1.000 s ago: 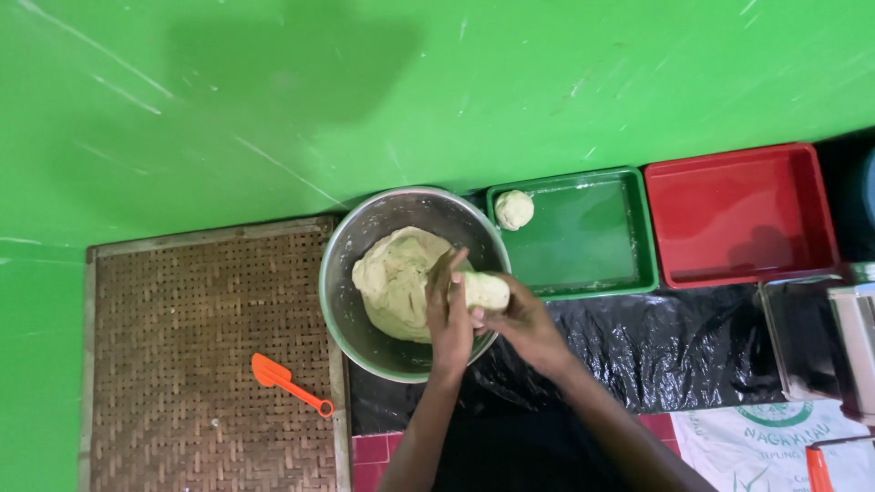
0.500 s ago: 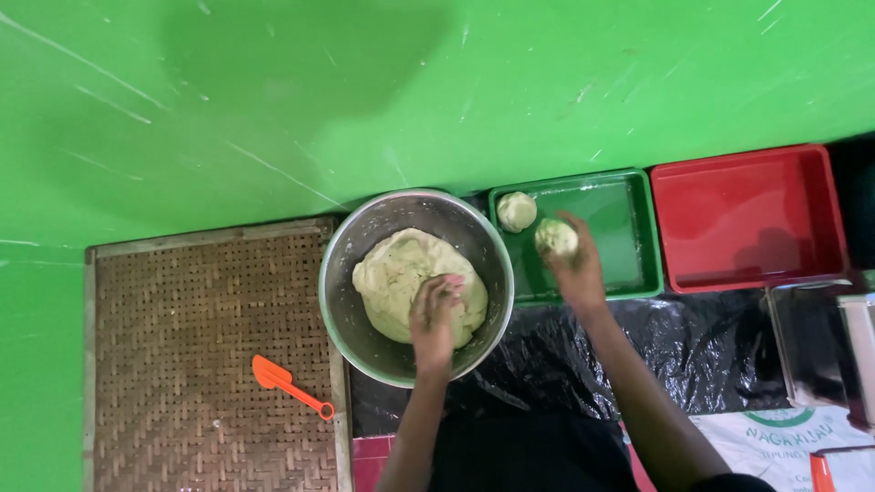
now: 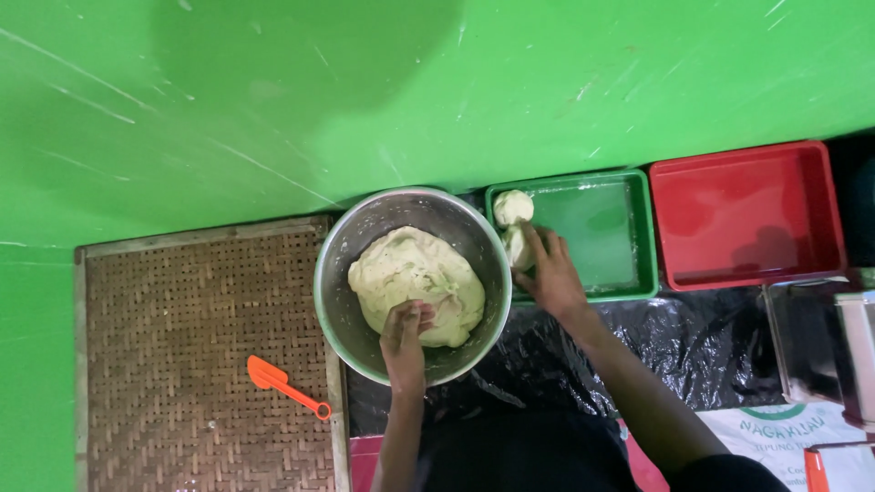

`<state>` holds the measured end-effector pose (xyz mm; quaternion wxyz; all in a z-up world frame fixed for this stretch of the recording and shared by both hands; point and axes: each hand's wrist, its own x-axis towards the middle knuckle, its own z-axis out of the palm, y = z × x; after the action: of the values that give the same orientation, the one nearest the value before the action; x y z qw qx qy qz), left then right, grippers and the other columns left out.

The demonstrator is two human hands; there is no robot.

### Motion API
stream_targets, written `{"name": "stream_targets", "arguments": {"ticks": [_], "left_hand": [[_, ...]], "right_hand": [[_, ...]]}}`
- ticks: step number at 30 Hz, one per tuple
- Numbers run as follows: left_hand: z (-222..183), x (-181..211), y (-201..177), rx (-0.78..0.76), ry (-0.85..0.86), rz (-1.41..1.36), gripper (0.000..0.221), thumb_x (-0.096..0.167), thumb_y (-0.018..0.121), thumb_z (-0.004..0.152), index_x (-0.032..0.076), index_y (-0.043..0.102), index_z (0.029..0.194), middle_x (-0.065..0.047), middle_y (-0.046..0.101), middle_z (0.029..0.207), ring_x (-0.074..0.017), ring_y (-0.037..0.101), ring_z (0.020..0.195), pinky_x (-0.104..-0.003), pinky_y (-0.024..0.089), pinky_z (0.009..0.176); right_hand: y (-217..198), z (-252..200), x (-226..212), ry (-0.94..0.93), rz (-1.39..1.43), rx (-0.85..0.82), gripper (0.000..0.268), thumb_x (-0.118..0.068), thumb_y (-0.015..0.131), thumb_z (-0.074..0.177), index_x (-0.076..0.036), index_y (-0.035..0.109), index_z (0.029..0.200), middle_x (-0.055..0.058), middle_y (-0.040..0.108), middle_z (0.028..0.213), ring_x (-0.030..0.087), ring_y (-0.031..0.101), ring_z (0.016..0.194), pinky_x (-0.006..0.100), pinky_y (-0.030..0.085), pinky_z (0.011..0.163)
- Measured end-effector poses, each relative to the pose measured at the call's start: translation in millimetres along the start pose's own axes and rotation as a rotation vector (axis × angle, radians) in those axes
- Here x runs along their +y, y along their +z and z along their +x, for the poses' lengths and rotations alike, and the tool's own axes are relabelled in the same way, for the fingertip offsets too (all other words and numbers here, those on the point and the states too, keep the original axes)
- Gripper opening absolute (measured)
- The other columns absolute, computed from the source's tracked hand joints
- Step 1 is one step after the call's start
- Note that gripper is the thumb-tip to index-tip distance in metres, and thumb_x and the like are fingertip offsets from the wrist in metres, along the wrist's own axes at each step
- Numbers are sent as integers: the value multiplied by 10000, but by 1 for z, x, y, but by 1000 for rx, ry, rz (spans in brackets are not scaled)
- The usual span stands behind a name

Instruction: Portioning a large mass of dough into smaller balls and placing them into a tray

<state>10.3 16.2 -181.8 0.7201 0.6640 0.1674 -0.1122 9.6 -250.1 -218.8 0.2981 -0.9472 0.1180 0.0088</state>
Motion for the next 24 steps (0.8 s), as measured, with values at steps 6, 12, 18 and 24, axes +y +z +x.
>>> {"name": "stream_targets", "arguments": {"ticks": [6, 12, 18, 24], "left_hand": [[0, -23, -12, -46, -41, 68, 304, 190, 553, 1028, -62, 663, 1159, -250, 695, 1023, -317, 670, 976, -467, 554, 857], [-3, -14, -13, -11, -58, 14, 258, 130, 520, 1038, -72, 669, 1100, -236, 688, 987, -297, 655, 933, -458, 546, 819], [-5, -2, -8, 26, -79, 8, 256, 139, 560, 1008, -71, 687, 1078, -229, 695, 964, -301, 669, 918, -452, 561, 812], [-1, -13, -10, 2, -124, -161, 213, 65, 528, 994, -79, 657, 1084, -171, 697, 962, -220, 635, 840, -313, 526, 785]], "right_hand": [[44, -6, 34, -91, -40, 111, 866, -236, 851, 771, -155, 425, 1521, 177, 430, 1348, 438, 512, 1255, 548, 567, 988], [61, 3, 53, -104, 205, 453, 764, -113, 926, 658, -37, 574, 1332, 182, 501, 1214, 433, 587, 1121, 477, 528, 978], [23, 45, 60, 180, 347, 706, 710, -232, 941, 747, -86, 582, 1342, 212, 567, 1158, 458, 598, 1130, 532, 510, 983], [25, 50, 50, 326, 249, 352, 1129, -96, 918, 738, -79, 161, 1577, 242, 346, 1347, 452, 533, 1191, 563, 482, 1095]]}}
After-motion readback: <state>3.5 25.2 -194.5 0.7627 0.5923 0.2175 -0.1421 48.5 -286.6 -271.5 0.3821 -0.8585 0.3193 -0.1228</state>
